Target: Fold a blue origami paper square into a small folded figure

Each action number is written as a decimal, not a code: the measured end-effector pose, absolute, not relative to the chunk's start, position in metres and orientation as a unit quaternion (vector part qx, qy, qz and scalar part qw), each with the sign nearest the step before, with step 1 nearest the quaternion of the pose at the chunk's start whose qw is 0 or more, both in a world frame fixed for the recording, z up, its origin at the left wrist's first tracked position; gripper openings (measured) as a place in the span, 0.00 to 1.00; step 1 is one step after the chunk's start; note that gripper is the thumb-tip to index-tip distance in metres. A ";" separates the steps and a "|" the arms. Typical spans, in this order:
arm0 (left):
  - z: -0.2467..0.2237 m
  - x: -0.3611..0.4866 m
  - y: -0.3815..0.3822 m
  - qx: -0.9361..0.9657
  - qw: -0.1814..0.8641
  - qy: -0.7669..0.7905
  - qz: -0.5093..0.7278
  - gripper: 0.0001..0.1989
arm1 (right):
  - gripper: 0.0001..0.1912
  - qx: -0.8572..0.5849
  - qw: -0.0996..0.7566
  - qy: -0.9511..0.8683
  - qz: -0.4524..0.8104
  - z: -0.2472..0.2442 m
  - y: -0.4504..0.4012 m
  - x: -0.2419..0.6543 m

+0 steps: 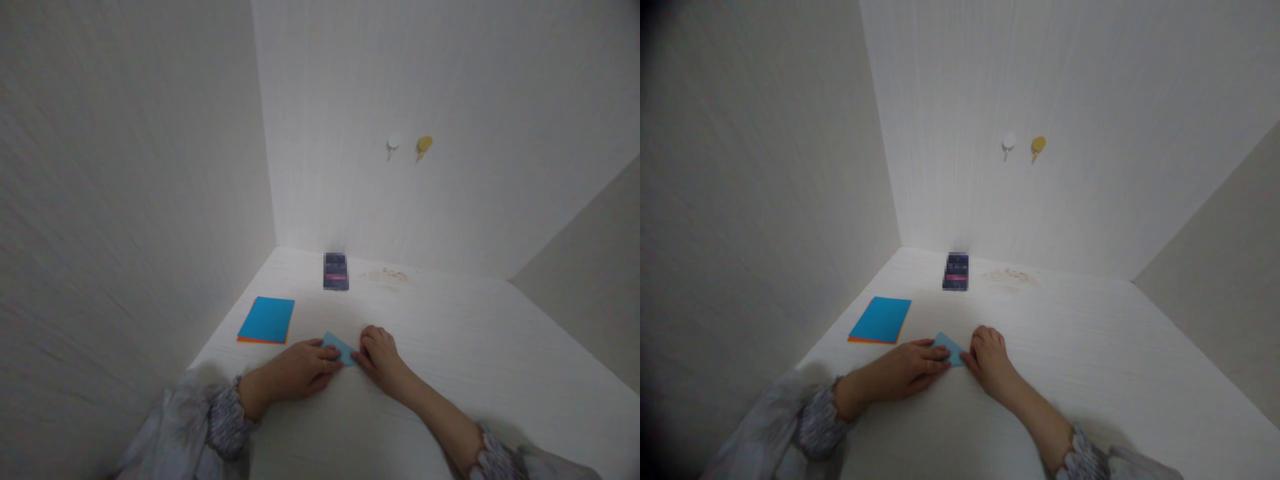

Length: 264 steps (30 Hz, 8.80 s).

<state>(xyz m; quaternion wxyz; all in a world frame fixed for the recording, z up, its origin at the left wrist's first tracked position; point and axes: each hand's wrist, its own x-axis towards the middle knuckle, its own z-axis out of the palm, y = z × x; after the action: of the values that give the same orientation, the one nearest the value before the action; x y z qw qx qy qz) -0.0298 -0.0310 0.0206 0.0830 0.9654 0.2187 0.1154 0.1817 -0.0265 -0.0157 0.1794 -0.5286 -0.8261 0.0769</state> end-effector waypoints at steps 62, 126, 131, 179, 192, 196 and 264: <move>0.018 -0.013 -0.044 0.952 -0.020 0.286 0.111 0.13 | 0.03 -0.509 0.162 -0.833 0.144 -0.009 -0.018 0.198; 0.005 -0.012 -0.048 0.961 -0.026 0.272 0.041 0.13 | 0.08 -0.478 0.239 -0.842 0.077 -0.003 -0.028 0.206; 0.004 -0.013 -0.047 0.962 -0.030 0.268 0.051 0.13 | 0.16 -0.355 0.200 -0.913 -0.010 0.007 -0.052 0.190; 0.008 -0.014 -0.048 0.962 -0.019 0.269 0.053 0.19 | 0.16 -0.347 0.154 -0.923 -0.060 -0.011 -0.061 0.197; 0.006 -0.014 -0.048 0.960 -0.017 0.275 0.055 0.17 | 0.15 -0.400 0.133 -0.906 -0.033 0.004 -0.064 0.194; 0.007 -0.014 -0.049 0.959 -0.016 0.276 0.056 0.17 | 0.14 -0.417 0.133 -0.899 -0.026 0.003 -0.064 0.199; 0.019 -0.025 -0.044 0.910 0.176 0.342 0.155 0.19 | 0.13 -0.376 0.158 -0.913 -0.005 -0.002 -0.055 0.197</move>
<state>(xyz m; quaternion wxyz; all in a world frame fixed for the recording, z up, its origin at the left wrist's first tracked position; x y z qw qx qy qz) -0.0249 -0.0441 0.0186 0.1756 0.9102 0.3416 0.1549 0.1974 -0.0553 -0.0019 0.1580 -0.3760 -0.9130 -0.0046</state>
